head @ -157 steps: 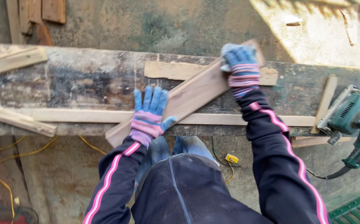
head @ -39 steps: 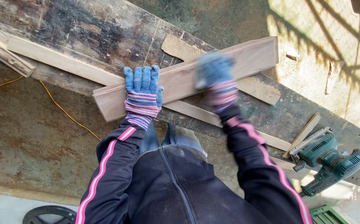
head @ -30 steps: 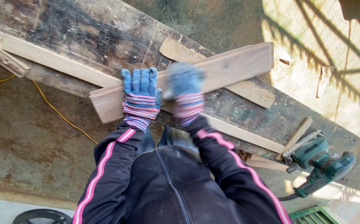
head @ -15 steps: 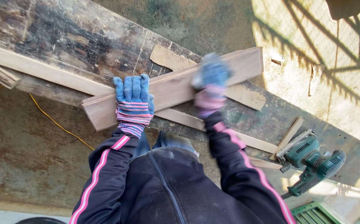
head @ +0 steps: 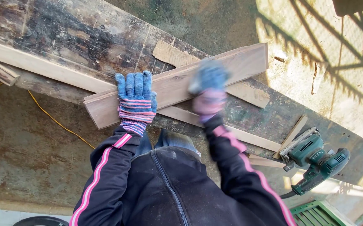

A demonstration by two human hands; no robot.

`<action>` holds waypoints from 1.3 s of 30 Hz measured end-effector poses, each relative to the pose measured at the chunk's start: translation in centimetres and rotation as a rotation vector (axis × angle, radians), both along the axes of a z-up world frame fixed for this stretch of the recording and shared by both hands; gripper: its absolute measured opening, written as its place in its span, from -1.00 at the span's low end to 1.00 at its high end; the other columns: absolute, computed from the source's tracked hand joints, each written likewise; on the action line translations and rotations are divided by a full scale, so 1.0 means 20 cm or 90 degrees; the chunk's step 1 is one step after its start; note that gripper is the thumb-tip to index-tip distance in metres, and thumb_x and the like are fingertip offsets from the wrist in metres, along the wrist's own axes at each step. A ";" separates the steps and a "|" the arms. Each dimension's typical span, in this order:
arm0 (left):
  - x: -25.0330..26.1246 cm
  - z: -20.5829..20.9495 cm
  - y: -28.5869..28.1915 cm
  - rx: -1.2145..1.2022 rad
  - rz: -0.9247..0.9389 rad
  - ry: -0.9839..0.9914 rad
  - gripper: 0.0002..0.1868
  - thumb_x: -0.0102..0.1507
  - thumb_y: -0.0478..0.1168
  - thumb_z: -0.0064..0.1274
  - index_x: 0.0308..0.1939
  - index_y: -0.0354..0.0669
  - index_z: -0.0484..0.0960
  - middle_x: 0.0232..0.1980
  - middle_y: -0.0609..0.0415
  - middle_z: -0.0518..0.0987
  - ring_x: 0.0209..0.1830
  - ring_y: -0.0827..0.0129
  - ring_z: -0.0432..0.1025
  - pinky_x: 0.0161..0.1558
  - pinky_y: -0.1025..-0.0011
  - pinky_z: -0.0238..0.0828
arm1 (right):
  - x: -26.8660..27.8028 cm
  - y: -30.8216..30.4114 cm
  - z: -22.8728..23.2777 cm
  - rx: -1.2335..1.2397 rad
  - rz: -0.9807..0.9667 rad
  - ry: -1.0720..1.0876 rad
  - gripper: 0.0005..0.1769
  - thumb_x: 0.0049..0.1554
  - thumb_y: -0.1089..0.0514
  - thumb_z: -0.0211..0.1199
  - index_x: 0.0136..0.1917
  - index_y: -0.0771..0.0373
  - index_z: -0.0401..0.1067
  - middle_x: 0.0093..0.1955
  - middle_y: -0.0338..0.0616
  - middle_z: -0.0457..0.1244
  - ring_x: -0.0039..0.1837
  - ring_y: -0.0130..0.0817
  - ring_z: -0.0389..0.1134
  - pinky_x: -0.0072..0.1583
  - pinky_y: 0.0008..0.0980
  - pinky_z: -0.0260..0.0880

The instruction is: The recorder is sanding a wooden plank manually using a piece of sandpaper.

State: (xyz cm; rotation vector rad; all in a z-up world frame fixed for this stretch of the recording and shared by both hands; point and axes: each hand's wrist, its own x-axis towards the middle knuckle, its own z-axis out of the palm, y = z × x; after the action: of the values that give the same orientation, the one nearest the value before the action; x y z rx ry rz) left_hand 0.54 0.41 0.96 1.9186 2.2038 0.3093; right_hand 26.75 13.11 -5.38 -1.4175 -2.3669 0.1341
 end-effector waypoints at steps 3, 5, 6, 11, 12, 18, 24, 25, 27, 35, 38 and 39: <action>0.00 0.00 -0.01 0.003 -0.006 0.003 -0.22 0.33 0.01 0.06 0.53 -0.35 0.27 0.44 -0.29 0.33 0.49 -0.21 0.14 0.55 -0.30 -0.21 | -0.20 -0.26 0.18 -0.128 0.159 -0.652 -0.46 0.25 0.18 0.08 0.47 0.35 0.32 0.34 0.12 0.27 0.41 0.02 0.24 0.52 0.12 0.08; -0.01 -0.02 0.00 0.011 -0.010 0.000 -0.22 0.33 0.02 0.06 0.53 -0.36 0.27 0.43 -0.29 0.32 0.49 -0.20 0.14 0.55 -0.31 -0.22 | -0.03 -0.27 0.16 -0.108 0.275 -0.102 -0.31 0.06 0.38 0.12 0.46 0.06 0.33 0.52 -0.13 0.20 0.59 -0.19 0.12 0.65 0.00 -0.08; 0.00 -0.01 0.00 0.009 -0.011 -0.002 -0.22 0.33 0.02 0.06 0.53 -0.36 0.27 0.43 -0.29 0.32 0.49 -0.20 0.14 0.55 -0.31 -0.22 | 0.12 -0.13 0.14 -0.110 0.274 -0.104 -0.31 0.06 0.38 0.12 0.46 0.06 0.33 0.52 -0.13 0.20 0.59 -0.19 0.12 0.65 0.00 -0.08; -0.01 -0.01 -0.01 -0.001 -0.010 -0.013 -0.20 0.32 0.02 0.08 0.53 -0.37 0.26 0.43 -0.31 0.31 0.50 -0.21 0.13 0.55 -0.32 -0.22 | 0.63 0.29 -0.02 -0.177 -0.023 -0.070 -0.40 0.23 0.37 0.04 0.53 0.15 0.32 0.57 -0.10 0.17 0.62 -0.16 0.15 0.66 -0.18 0.09; -0.01 -0.02 -0.01 0.002 -0.008 -0.014 -0.20 0.32 0.02 0.08 0.53 -0.37 0.26 0.43 -0.31 0.31 0.50 -0.21 0.13 0.55 -0.32 -0.22 | 0.51 0.21 0.00 -0.173 -0.021 -0.072 -0.40 0.23 0.37 0.04 0.53 0.15 0.32 0.57 -0.10 0.17 0.62 -0.16 0.15 0.66 -0.18 0.09; 0.00 -0.05 -0.02 0.013 -0.004 -0.014 -0.18 0.30 0.02 0.10 0.54 -0.33 0.25 0.43 -0.29 0.31 0.51 -0.21 0.12 0.56 -0.31 -0.24 | 0.11 -0.12 0.23 -0.193 0.241 0.129 -0.42 0.16 0.28 0.07 0.46 0.06 0.30 0.45 -0.14 0.22 0.51 -0.11 0.20 0.56 -0.06 0.17; 0.01 -0.05 -0.02 0.011 0.004 -0.014 -0.17 0.29 0.03 0.10 0.54 -0.34 0.25 0.42 -0.31 0.31 0.51 -0.21 0.12 0.55 -0.32 -0.25 | 0.83 0.32 -0.20 -0.431 -0.048 0.217 -0.65 0.38 0.33 -0.07 0.41 0.26 0.20 0.30 -0.18 0.11 0.26 -0.42 0.17 0.28 -0.54 0.27; 0.00 -0.05 -0.02 0.008 0.003 -0.012 -0.17 0.29 0.03 0.10 0.54 -0.34 0.26 0.43 -0.30 0.31 0.51 -0.21 0.12 0.55 -0.31 -0.24 | 0.77 0.28 -0.18 -0.350 -0.070 0.212 -0.58 0.32 0.34 -0.06 0.42 0.25 0.24 0.36 -0.19 0.17 0.31 -0.41 0.24 0.28 -0.51 0.32; 0.01 -0.05 0.00 0.012 0.012 -0.012 -0.18 0.30 0.02 0.10 0.54 -0.33 0.26 0.43 -0.29 0.31 0.51 -0.21 0.13 0.56 -0.31 -0.24 | 0.53 0.15 -0.12 -0.263 -0.081 0.204 -0.51 0.25 0.35 -0.06 0.44 0.23 0.27 0.42 -0.21 0.23 0.36 -0.40 0.31 0.29 -0.47 0.36; 0.00 -0.04 0.00 0.010 0.000 -0.008 -0.18 0.31 0.03 0.09 0.55 -0.33 0.25 0.44 -0.29 0.31 0.51 -0.20 0.13 0.56 -0.31 -0.22 | 0.20 0.07 0.20 -0.142 0.283 -0.293 -0.20 0.04 0.40 0.03 0.57 0.17 0.21 0.63 -0.05 0.07 0.69 -0.10 -0.04 0.67 -0.15 -0.20; 0.01 -0.07 -0.01 0.016 0.000 -0.008 -0.18 0.30 0.03 0.09 0.54 -0.35 0.25 0.45 -0.29 0.30 0.51 -0.21 0.12 0.54 -0.31 -0.23 | 0.45 0.29 0.21 -0.339 -0.051 -0.320 -0.40 0.27 0.28 -0.04 0.56 0.14 0.28 0.55 -0.09 0.19 0.56 -0.20 0.14 0.60 -0.32 0.07; 0.01 -0.06 -0.01 0.015 0.001 -0.007 -0.18 0.30 0.03 0.09 0.54 -0.35 0.25 0.45 -0.29 0.30 0.51 -0.21 0.12 0.54 -0.31 -0.23 | 0.45 0.27 0.19 -0.339 -0.049 -0.320 -0.40 0.27 0.28 -0.04 0.56 0.14 0.28 0.55 -0.09 0.19 0.56 -0.20 0.14 0.60 -0.32 0.07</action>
State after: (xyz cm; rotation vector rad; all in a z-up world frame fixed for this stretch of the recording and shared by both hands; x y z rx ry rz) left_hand 0.81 0.13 -0.32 1.9224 2.2051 0.3479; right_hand 35.66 18.61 -1.50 -1.9742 -2.8066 0.4658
